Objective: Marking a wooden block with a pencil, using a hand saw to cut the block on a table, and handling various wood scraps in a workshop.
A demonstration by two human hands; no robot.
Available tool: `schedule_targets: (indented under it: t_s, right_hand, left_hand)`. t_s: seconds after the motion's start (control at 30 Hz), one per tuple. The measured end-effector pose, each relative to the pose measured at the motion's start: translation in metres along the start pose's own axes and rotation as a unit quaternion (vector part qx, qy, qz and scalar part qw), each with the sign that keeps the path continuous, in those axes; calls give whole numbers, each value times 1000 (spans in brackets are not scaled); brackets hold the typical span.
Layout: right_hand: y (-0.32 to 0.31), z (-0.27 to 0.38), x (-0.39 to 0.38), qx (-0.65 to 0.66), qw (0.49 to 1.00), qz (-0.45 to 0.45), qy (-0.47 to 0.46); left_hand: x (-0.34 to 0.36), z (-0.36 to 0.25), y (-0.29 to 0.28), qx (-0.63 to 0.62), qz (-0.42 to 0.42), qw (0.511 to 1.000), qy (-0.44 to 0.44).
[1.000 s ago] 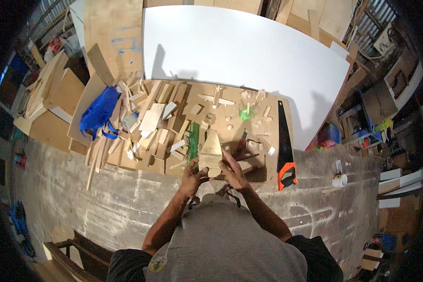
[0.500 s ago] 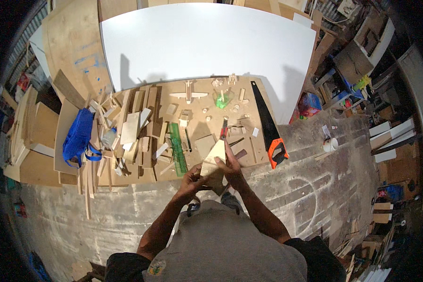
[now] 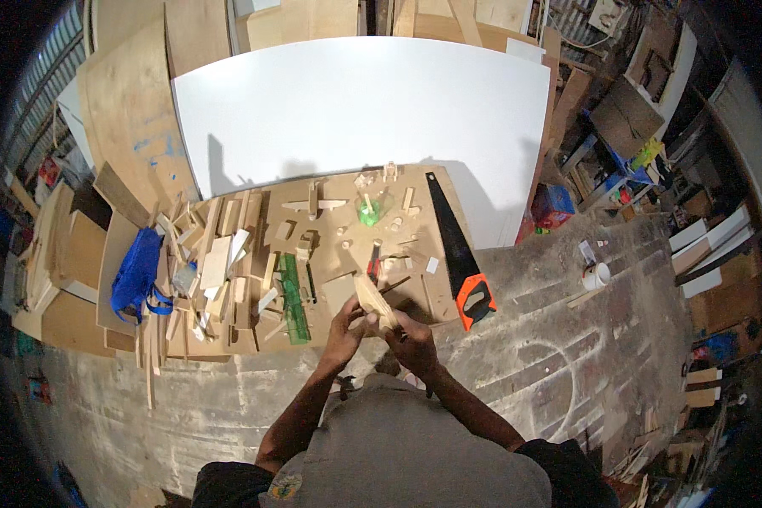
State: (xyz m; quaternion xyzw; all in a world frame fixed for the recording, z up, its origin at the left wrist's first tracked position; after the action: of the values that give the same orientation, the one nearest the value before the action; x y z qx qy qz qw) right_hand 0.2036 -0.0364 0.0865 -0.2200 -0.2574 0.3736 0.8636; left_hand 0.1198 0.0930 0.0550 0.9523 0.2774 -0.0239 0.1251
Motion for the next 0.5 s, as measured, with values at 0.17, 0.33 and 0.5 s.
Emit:
schedule_targets:
  t_s: [0.17,0.33,0.5]
  right_hand:
    - [-40,2,4,-77,992,-45,-84]
    - [-64,-26,2,4,995,33,-91]
    - [-50,-55,-13,118,980,159,-3]
  left_hand:
    - [26,-5,47,-107,-66,992,9]
    - [29,9,71,-242,-66,965,-77]
    - [26,25,85,-241,-74,965,-74]
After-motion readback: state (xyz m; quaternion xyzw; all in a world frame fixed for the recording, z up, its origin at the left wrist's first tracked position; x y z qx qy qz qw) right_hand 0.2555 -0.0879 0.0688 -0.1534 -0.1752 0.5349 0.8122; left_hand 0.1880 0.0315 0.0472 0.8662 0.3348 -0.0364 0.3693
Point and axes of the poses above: each hand's wrist, its own x-axis towards the middle knuckle, its own y-axis out of the palm, z = x × y, the point moved 8 cm from there along x, towards the middle knuckle, and after that the axes turned 5 degrees about -x, right-handed, at the moved point
